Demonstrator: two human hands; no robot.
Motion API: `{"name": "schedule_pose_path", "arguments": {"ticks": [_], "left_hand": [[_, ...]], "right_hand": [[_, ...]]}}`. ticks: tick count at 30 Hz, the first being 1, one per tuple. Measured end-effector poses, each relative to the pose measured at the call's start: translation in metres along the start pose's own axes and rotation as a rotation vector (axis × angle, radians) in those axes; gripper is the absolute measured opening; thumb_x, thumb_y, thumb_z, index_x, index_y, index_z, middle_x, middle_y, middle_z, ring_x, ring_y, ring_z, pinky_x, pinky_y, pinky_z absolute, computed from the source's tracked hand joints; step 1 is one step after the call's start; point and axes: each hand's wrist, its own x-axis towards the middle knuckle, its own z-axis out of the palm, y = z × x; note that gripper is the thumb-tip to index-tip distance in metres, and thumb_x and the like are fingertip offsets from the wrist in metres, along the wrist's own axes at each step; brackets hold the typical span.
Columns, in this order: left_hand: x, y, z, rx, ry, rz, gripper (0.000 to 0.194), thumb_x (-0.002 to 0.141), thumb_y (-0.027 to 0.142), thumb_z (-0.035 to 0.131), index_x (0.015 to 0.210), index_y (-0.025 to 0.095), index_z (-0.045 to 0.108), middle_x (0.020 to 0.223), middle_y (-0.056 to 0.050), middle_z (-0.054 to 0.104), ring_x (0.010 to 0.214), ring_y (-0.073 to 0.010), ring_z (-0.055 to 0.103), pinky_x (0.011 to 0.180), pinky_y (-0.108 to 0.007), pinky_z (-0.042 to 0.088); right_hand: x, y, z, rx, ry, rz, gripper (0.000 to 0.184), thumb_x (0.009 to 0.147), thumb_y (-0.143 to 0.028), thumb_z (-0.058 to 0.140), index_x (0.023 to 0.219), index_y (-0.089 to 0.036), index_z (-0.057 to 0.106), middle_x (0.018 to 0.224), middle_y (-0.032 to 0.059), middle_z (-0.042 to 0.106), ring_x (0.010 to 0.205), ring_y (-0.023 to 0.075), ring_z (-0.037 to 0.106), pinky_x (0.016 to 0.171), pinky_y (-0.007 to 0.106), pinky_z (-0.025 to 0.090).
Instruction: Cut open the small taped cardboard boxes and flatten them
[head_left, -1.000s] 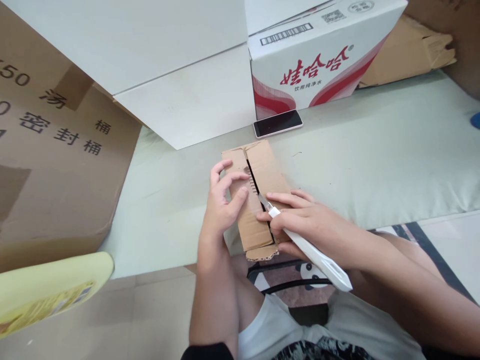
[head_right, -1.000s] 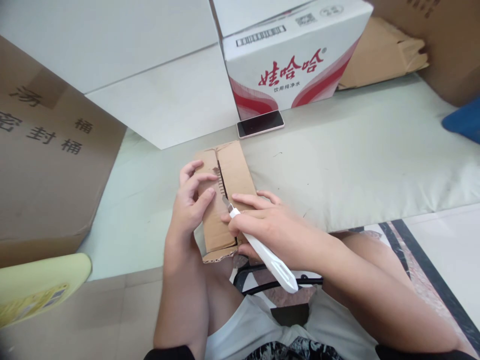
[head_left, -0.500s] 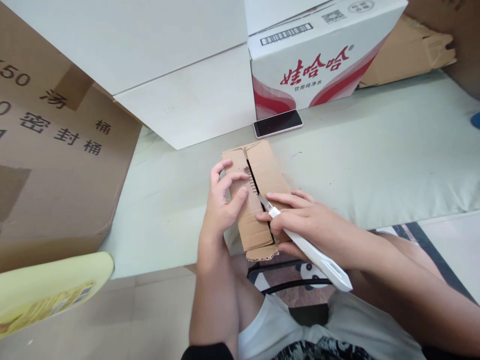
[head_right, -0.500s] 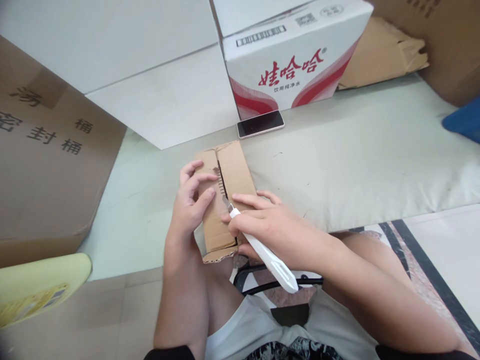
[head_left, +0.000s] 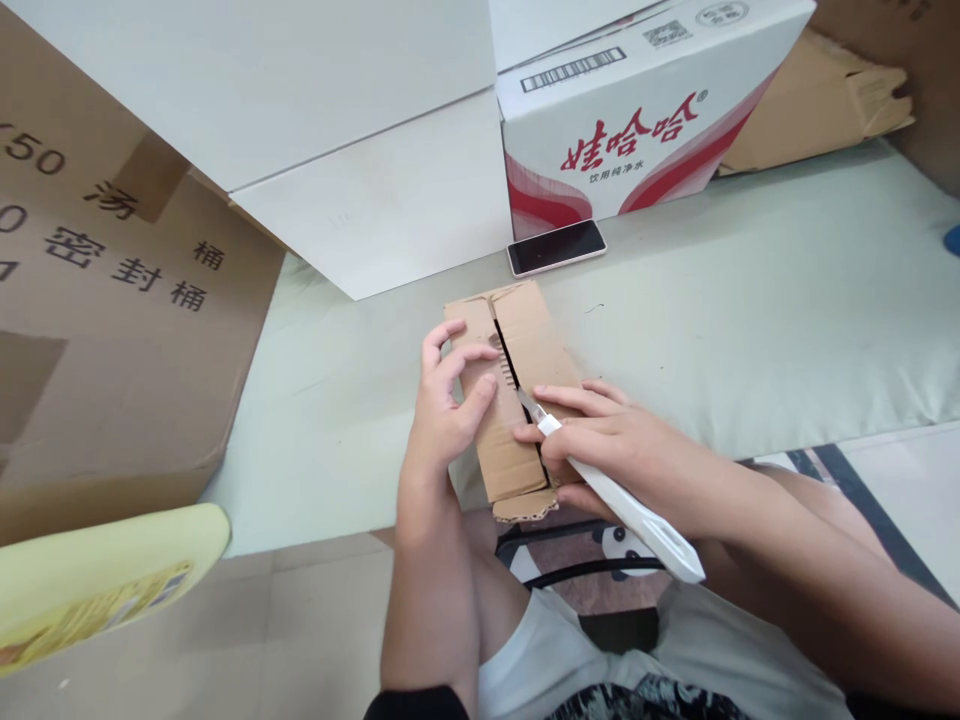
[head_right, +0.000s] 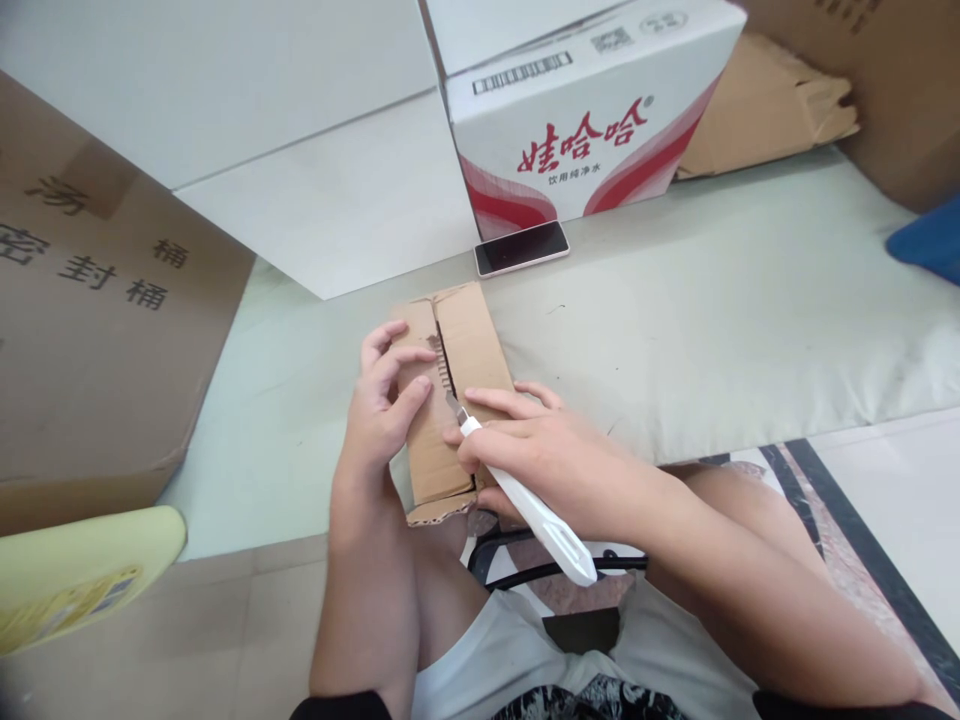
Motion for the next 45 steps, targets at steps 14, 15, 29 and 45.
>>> {"name": "schedule_pose_path", "arguments": {"ticks": [14, 15, 29, 45], "left_hand": [[0.001, -0.003, 0.0, -0.026, -0.006, 0.022, 0.043, 0.095, 0.062, 0.055, 0.108, 0.024, 0.07, 0.143, -0.013, 0.048, 0.147, -0.031, 0.043, 0.122, -0.053, 0.04], [0.001, -0.003, 0.0, -0.023, -0.008, 0.02, 0.043, 0.094, 0.062, 0.056, 0.108, 0.024, 0.07, 0.143, -0.013, 0.049, 0.147, -0.0312, 0.044, 0.122, -0.053, 0.041], [0.001, -0.003, -0.001, -0.042, -0.021, -0.02, 0.039, 0.093, 0.058, 0.06, 0.107, 0.024, 0.07, 0.145, -0.013, 0.049, 0.148, -0.0307, 0.043, 0.122, -0.051, 0.042], [0.001, -0.004, -0.002, -0.076, -0.033, -0.018, 0.044, 0.093, 0.063, 0.058, 0.109, 0.024, 0.069, 0.146, -0.013, 0.048, 0.146, -0.0303, 0.045, 0.12, -0.05, 0.044]], "right_hand": [[-0.001, 0.002, -0.002, -0.01, 0.003, -0.016, 0.004, 0.097, -0.021, 0.061, 0.098, -0.025, 0.059, 0.14, 0.0051, 0.07, 0.152, 0.0288, 0.044, 0.114, 0.056, 0.042], [-0.001, 0.002, -0.002, -0.005, 0.008, -0.015, 0.004, 0.096, -0.021, 0.061, 0.098, -0.025, 0.059, 0.139, 0.005, 0.07, 0.152, 0.0286, 0.044, 0.114, 0.055, 0.042], [-0.003, 0.008, 0.007, -0.034, 0.044, -0.02, 0.005, 0.095, -0.028, 0.064, 0.098, -0.026, 0.06, 0.136, 0.0055, 0.073, 0.149, 0.0286, 0.048, 0.115, 0.055, 0.039], [-0.001, 0.007, 0.007, -0.017, 0.082, -0.029, 0.011, 0.094, -0.031, 0.066, 0.092, -0.025, 0.056, 0.128, 0.0076, 0.075, 0.141, 0.0303, 0.054, 0.111, 0.054, 0.038]]}}
